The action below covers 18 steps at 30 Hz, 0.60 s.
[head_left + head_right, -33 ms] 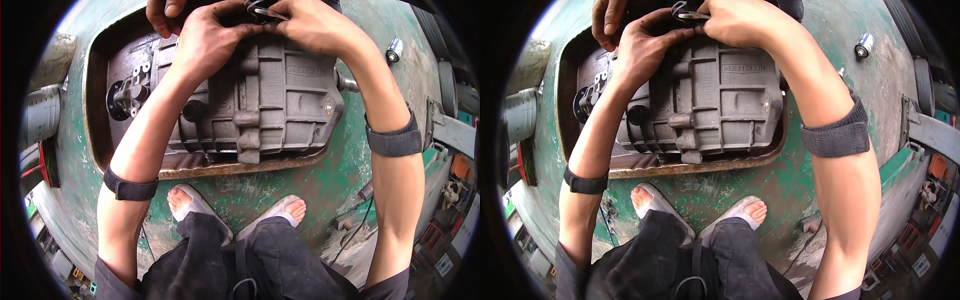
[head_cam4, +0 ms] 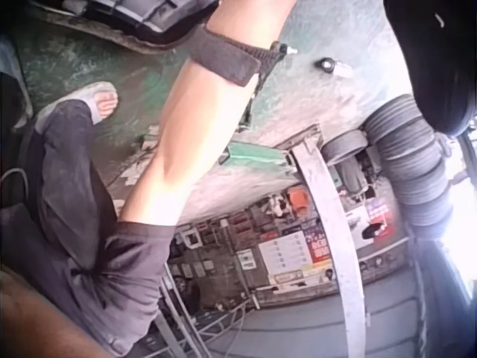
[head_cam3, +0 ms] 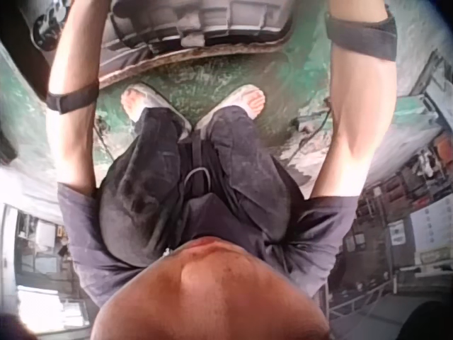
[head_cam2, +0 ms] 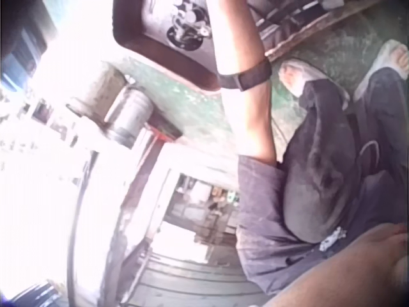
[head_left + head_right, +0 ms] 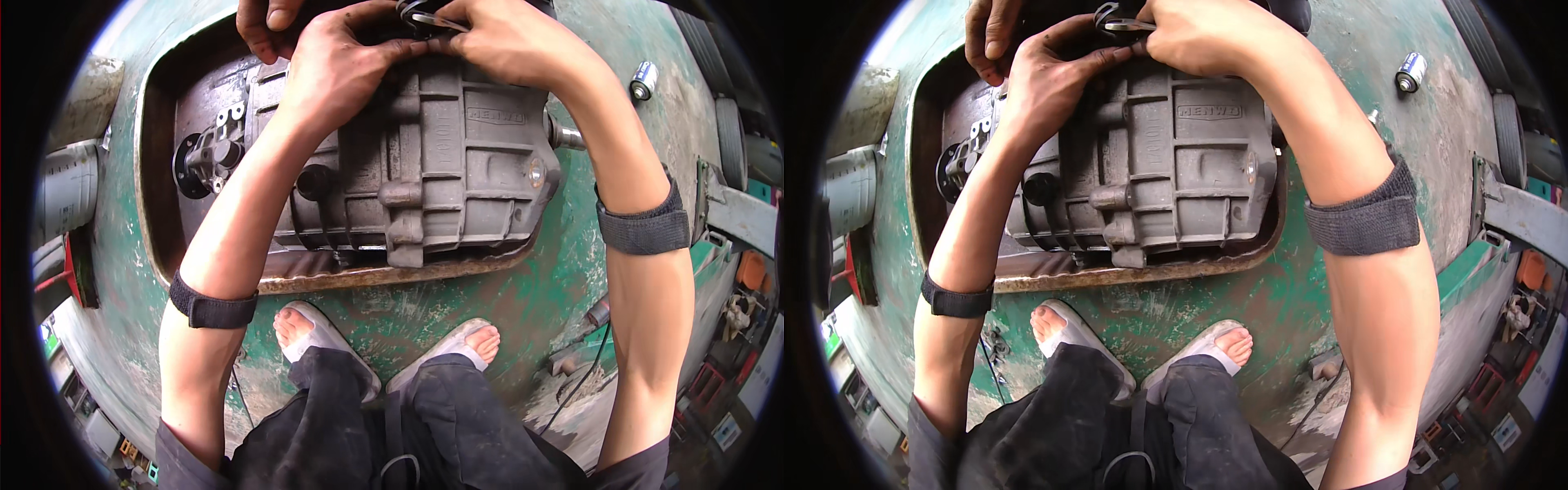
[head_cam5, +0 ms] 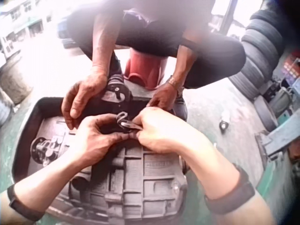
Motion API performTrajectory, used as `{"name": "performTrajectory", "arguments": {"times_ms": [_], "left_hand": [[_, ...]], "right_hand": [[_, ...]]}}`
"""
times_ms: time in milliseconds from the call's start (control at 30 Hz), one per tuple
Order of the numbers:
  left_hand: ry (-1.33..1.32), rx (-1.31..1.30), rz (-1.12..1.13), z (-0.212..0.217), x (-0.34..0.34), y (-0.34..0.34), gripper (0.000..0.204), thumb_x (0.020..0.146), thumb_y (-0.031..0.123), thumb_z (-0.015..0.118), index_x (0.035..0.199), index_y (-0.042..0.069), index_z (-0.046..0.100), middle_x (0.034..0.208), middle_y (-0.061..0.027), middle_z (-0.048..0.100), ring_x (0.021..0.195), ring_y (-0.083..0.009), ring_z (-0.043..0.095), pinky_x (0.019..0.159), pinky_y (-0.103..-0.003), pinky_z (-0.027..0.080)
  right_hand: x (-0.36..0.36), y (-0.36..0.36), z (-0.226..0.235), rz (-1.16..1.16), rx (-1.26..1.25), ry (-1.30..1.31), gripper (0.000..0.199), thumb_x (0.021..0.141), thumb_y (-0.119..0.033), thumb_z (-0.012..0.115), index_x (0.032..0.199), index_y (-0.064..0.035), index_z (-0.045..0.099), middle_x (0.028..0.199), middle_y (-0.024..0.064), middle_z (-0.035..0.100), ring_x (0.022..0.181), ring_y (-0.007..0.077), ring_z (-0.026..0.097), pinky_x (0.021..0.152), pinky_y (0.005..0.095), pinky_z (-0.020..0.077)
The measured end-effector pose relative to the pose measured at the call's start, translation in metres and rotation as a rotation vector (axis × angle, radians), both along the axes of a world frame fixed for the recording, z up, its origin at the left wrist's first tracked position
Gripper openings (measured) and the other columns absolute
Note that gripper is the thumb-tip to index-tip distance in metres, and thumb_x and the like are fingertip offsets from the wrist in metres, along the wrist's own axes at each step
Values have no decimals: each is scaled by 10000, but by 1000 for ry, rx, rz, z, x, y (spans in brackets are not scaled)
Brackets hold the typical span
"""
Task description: The person unscrews bolts from a gearbox using a power tool and then uses a wrench and a screwdriver to pry off a component, placing small metal parts on the floor.
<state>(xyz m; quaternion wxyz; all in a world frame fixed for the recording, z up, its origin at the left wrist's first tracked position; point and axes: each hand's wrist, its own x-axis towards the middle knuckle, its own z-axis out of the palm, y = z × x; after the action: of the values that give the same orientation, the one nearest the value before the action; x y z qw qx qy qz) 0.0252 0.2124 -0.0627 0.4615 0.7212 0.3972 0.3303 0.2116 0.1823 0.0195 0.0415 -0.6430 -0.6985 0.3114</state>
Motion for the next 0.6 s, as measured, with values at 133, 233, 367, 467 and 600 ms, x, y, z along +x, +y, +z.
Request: {"name": "performTrajectory", "arguments": {"times_ms": [133,233,367,467,600], "left_hand": [[42,-73,19,8,0,-2,401,852,158,771,1202,-5,661,1035,-63,728,936,-97,656,861,-240,518],[-31,-143,72,16,4,-5,285,801,97,774,1030,-44,680,897,-89,718,818,-122,631,775,-264,505],[35,-185,95,20,6,-7,311,803,114,783,1055,-43,690,945,-72,723,834,-116,628,780,-258,506],[-53,-161,47,18,6,-4,315,800,113,789,1055,-44,690,939,-70,723,839,-114,631,783,-256,508],[-37,-132,69,12,6,-4,302,794,88,788,1052,-37,692,948,-67,719,850,-109,631,782,-253,508]], "right_hand": [[-15,0,-17,76,308,-108,213,739,-52,558,847,65,700,835,296,659,835,416,674,790,447,534],[-28,-8,-26,-44,515,-176,175,672,-26,601,791,71,685,816,318,648,865,423,671,823,466,537],[-22,-13,-10,-162,253,-15,233,763,-108,649,893,82,679,826,298,660,850,404,676,791,450,522],[-18,-6,1,-109,146,98,282,840,-189,671,932,78,679,759,244,667,760,309,686,722,418,508],[-15,0,-6,-280,-14,164,228,843,-147,681,859,80,683,654,156,645,603,197,622,601,348,489]]}}
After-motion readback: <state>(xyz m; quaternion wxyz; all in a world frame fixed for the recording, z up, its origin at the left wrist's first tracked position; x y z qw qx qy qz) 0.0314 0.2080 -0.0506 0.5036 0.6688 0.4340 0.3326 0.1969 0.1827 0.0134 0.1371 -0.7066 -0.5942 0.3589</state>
